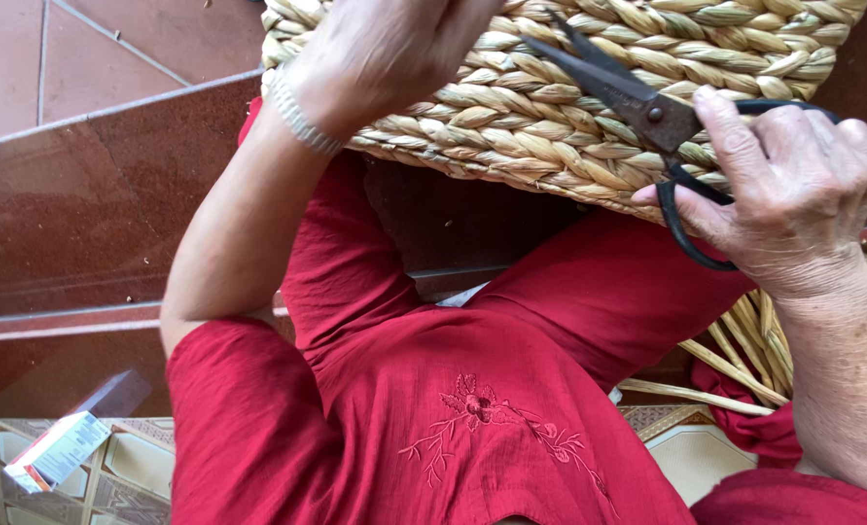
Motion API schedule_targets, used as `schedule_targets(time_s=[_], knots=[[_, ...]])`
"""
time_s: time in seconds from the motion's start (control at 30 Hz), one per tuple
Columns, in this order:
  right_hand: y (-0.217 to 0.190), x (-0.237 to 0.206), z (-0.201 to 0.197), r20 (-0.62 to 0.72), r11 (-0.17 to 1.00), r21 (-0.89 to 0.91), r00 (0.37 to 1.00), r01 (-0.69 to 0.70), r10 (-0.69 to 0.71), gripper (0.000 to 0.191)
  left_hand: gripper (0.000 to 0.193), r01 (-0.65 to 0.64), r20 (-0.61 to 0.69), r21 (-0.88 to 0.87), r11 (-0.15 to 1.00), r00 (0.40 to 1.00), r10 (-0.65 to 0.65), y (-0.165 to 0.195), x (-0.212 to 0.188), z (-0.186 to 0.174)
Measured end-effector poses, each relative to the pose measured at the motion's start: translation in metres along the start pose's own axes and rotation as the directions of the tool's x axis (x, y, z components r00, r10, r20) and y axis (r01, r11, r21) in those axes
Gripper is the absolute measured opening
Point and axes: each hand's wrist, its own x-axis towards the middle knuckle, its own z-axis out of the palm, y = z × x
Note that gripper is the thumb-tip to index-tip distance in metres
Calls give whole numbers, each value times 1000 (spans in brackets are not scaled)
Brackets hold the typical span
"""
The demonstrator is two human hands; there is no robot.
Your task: The person sits on the floor with a woven water hyacinth basket on their lap and uses scissors to trim protruding straw ends and loose fibers from the basket's sides and rim. They then bend and tuck a flat strip of straw along the basket rim by hand, working around the edge.
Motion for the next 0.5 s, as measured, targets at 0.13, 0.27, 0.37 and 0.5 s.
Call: schedule_targets(time_s=[0.13,0.27,0.37,0.5], knots=[[7,-4,7,0,999,2,999,-38,38,71,13,-22,179,-92,996,983,38,63,-41,-12],[12,-12,14,-11,985,131,994,-110,113,72,40,9,321,-128,992,946,33,77,-66,-15],[12,-16,19,1,945,267,980,-191,198,72,34,41,-37,-75,996,998,-44,37,-82,-36],[10,-6,20,-53,947,279,982,-159,180,73,14,151,-329,-27,988,932,-151,-26,-90,-47]])
